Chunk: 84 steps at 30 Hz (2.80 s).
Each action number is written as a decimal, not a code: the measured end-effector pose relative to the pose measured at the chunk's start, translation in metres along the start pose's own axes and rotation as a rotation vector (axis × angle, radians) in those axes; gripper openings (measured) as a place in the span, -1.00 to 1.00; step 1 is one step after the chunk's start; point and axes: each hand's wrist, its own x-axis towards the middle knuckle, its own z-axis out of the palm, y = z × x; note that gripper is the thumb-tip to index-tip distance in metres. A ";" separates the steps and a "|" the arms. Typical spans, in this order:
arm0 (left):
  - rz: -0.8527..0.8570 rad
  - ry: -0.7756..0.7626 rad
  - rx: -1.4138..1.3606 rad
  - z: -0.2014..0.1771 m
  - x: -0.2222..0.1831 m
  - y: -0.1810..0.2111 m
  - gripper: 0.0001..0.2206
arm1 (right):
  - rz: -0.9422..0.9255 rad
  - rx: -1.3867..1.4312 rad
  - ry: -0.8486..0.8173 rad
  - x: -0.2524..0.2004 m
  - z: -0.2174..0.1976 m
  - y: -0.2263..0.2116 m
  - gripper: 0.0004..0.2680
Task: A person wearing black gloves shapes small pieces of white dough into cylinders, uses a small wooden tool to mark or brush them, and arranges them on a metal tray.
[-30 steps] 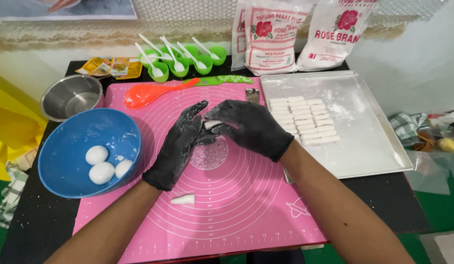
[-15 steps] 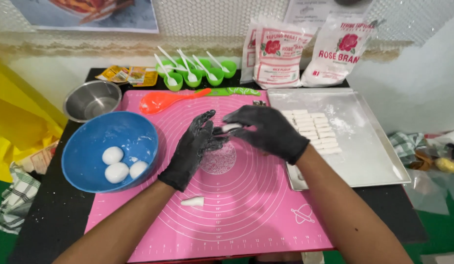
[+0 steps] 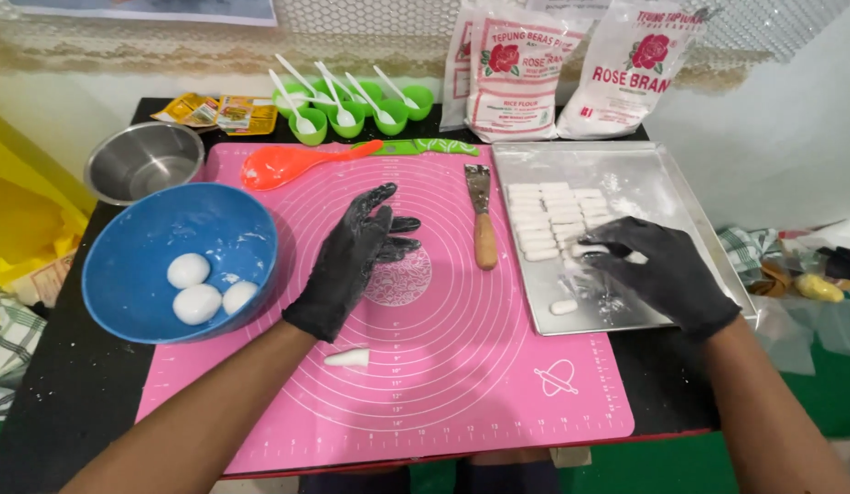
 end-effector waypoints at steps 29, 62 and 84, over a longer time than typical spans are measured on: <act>0.013 -0.002 0.003 -0.003 0.004 -0.006 -0.52 | -0.292 -0.176 0.038 0.011 0.019 -0.047 -0.86; -0.013 0.018 0.105 0.006 -0.005 0.009 -0.51 | 0.118 0.164 0.038 -0.026 -0.021 -0.034 -0.82; -0.005 0.024 0.123 0.006 -0.007 0.012 -0.52 | -0.471 -0.470 0.016 -0.023 0.001 -0.014 -0.89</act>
